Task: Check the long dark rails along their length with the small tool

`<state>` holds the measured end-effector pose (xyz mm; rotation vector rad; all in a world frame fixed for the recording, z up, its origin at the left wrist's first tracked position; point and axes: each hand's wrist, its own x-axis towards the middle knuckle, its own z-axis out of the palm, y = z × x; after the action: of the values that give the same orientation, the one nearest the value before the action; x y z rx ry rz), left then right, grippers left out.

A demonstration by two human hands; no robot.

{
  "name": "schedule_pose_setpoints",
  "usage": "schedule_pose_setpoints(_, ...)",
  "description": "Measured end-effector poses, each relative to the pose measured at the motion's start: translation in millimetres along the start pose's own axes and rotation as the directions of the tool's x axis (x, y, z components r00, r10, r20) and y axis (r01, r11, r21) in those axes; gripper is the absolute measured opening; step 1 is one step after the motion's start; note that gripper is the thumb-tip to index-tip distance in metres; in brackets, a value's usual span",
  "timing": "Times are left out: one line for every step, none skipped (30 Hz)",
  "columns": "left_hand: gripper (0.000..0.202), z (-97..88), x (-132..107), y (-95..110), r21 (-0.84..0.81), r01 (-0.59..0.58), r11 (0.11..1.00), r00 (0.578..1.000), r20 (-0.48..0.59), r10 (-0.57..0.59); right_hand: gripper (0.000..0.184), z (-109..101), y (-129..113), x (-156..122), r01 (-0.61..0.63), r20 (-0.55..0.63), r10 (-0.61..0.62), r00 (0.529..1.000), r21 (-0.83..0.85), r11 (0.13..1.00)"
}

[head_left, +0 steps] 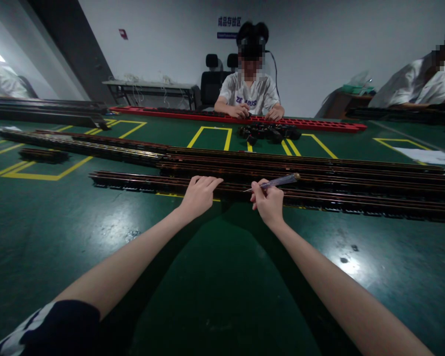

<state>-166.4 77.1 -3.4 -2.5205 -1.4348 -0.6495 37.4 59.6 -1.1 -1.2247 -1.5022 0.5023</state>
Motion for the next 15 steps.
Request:
schedule_pose_setpoints(0.045,0.0,0.0,0.1,0.000,0.001,1.000,1.000,0.003,-0.001,0.036,0.1,0.0,0.2,-0.002,0.019,0.001,1.000,0.009,1.000)
schedule_pose_setpoints(0.044,0.0,-0.1,0.2,0.000,0.002,1.000,1.000,0.005,-0.002,0.036,0.2,0.1,0.3,-0.006,0.028,0.006,1.000,0.016,1.000)
schedule_pose_setpoints(0.044,0.0,-0.2,0.3,0.001,0.003,1.000,1.000,0.008,-0.003,0.036,0.3,0.3,0.5,-0.013,0.031,0.012,0.999,0.022,1.000)
schedule_pose_setpoints(0.044,0.0,-0.4,0.3,0.002,0.003,1.000,1.000,0.010,-0.003,0.036,0.4,0.4,0.6,-0.020,0.026,0.019,0.999,0.028,0.999)
schedule_pose_setpoints(0.043,-0.1,-0.5,0.2,0.004,0.002,1.000,1.000,0.013,-0.002,0.036,0.5,0.5,0.8,-0.028,0.021,0.027,0.999,0.036,0.999)
schedule_pose_setpoints(0.043,-0.1,-0.6,0.0,0.005,0.000,1.000,1.000,0.015,0.000,0.035,0.6,0.5,0.9,-0.035,0.019,0.035,0.999,0.045,0.998)
schedule_pose_setpoints(0.042,0.0,-0.7,-0.3,0.005,-0.002,1.000,1.000,0.017,0.002,0.035,0.6,0.5,0.9,-0.042,0.017,0.041,0.999,0.053,0.998)
schedule_pose_setpoints(0.042,0.0,-0.7,-0.6,0.003,-0.003,1.000,1.000,0.018,0.003,0.035,0.7,0.4,0.9,-0.047,0.014,0.046,0.999,0.060,0.997)
schedule_pose_setpoints(0.041,0.0,-0.6,-0.9,0.001,-0.004,1.000,1.000,0.018,0.004,0.035,0.7,0.2,0.8,-0.050,0.013,0.049,0.999,0.066,0.997)
schedule_pose_setpoints(0.040,0.0,-0.5,-1.1,-0.003,-0.003,1.000,1.000,0.016,0.003,0.036,0.7,0.0,0.7,-0.052,0.012,0.051,0.999,0.070,0.996)
schedule_pose_setpoints(0.040,-0.1,-0.3,-1.2,-0.006,-0.004,1.000,1.000,0.013,0.004,0.036,0.6,-0.2,0.6,-0.051,0.011,0.050,0.999,0.074,0.996)
schedule_pose_setpoints(0.039,-0.3,-0.1,-1.1,-0.009,-0.004,1.000,1.000,0.009,0.004,0.036,0.6,-0.4,0.4,-0.048,0.008,0.048,0.999,0.078,0.996)
schedule_pose_setpoints(0.038,-0.6,0.1,-0.7,-0.011,-0.006,1.000,1.000,0.004,0.006,0.036,0.7,-0.5,0.3,-0.045,0.005,0.045,0.999,0.083,0.996)
schedule_pose_setpoints(0.038,-0.9,0.4,-0.3,-0.012,-0.006,1.000,1.000,-0.002,0.006,0.036,0.7,-0.6,0.2,-0.042,0.004,0.042,0.999,0.088,0.995)
schedule_pose_setpoints(0.037,-1.2,0.6,0.3,-0.012,-0.006,1.000,1.000,-0.008,0.006,0.036,0.8,-0.7,0.1,-0.041,0.002,0.041,0.999,0.093,0.995)
